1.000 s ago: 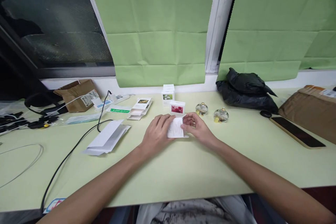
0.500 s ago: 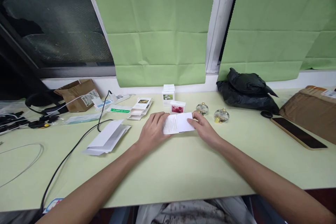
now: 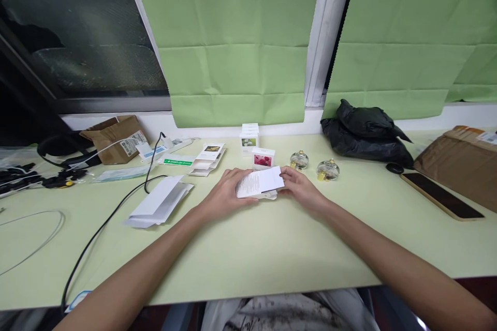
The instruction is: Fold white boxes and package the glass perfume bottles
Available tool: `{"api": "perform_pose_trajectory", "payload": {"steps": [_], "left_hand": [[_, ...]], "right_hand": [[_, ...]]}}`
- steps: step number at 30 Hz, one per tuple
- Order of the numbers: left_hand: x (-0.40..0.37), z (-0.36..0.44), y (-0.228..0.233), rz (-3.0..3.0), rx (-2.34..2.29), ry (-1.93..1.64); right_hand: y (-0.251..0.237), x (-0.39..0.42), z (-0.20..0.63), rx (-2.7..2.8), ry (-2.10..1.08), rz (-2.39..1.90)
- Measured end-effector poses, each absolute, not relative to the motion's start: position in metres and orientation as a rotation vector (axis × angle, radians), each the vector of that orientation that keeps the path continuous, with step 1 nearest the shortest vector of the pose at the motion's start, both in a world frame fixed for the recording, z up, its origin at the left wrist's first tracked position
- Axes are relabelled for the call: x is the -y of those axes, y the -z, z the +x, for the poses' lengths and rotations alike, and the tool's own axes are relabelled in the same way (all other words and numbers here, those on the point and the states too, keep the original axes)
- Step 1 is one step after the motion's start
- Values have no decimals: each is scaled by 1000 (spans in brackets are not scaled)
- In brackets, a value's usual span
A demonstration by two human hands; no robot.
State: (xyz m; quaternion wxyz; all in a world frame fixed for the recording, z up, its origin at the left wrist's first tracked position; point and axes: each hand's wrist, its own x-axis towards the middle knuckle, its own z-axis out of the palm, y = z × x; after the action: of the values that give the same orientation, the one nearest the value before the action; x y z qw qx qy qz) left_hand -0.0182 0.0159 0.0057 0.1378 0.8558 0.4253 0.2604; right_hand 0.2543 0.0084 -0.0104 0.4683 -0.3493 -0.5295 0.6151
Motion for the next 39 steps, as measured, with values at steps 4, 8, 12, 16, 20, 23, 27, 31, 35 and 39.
{"api": "perform_pose_trajectory", "payload": {"steps": [4,8,12,16,20,23,27,31,35,39], "left_hand": [[-17,-18,-3,2486,-1194,-740],[-14,-15,-6,2497,-1161,-767],[-13,-13,-9,2532,-1167,-819],[-12,-11,-8,2520,-1169,-848],[-8,-8,-8,2506,-1126,-830],[-7,-9,-9,2507,-1110,-807],[-11,-16,-9,2521,-1095,-787],[-17,-24,-9,2526,-1127,-756],[-20,-29,-10,2479,-1166,-738],[-19,-34,-16,2460,-1207,-621]], "right_hand": [[23,-14,250,1370,-1476,-846],[34,-20,244,1416,-1250,-883],[35,-20,241,1491,-1103,-887],[33,-16,238,1470,-1108,-857],[30,-10,235,1514,-1095,-879],[28,-7,233,1517,-1116,-890],[27,-8,235,1434,-1219,-875],[28,-13,243,1395,-1252,-868],[26,-16,254,1402,-1253,-914],[22,-19,260,1375,-1303,-973]]}}
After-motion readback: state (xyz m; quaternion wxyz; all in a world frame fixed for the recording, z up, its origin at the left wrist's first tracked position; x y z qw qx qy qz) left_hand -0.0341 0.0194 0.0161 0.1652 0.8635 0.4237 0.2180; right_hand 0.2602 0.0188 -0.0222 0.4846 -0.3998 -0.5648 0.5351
